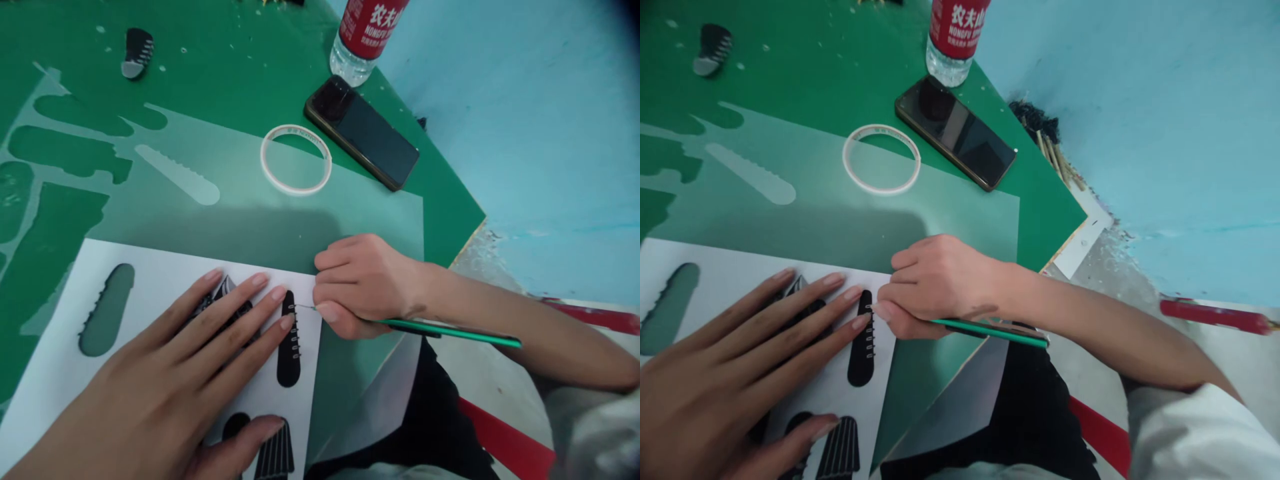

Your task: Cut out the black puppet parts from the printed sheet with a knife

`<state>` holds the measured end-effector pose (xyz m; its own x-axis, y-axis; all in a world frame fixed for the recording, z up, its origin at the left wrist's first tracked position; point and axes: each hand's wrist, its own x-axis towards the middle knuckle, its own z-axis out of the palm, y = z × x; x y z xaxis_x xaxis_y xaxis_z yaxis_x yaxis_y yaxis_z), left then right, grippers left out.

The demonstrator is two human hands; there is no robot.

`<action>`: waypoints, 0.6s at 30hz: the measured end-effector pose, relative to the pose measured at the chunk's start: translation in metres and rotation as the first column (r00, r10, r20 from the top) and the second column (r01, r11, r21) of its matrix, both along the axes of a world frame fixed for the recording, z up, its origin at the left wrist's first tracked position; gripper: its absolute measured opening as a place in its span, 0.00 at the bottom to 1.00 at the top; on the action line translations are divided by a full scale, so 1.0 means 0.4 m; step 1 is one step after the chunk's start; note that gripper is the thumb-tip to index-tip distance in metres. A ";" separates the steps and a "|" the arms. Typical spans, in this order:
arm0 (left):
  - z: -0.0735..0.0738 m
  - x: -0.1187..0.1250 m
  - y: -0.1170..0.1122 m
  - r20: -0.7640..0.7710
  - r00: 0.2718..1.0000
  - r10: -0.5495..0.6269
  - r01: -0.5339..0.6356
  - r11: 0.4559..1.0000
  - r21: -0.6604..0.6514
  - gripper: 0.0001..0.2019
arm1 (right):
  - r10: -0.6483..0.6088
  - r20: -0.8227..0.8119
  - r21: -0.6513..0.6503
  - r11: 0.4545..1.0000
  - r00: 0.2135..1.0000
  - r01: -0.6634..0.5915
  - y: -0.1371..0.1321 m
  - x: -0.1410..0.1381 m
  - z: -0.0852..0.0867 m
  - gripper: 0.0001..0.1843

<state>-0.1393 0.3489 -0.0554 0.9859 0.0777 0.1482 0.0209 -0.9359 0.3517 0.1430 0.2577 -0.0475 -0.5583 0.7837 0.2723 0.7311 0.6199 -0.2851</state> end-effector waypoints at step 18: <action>0.000 -0.002 0.002 -0.009 1.000 -0.001 0.001 1.000 -0.002 0.40 | -0.038 -0.030 -0.010 0.999 0.999 0.037 -0.015 -0.016 -0.002 0.22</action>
<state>-0.1400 0.3496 -0.0553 0.9873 0.0773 0.1389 0.0236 -0.9353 0.3531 0.1366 0.2516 -0.0482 -0.5201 0.8064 0.2815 0.7446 0.5895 -0.3131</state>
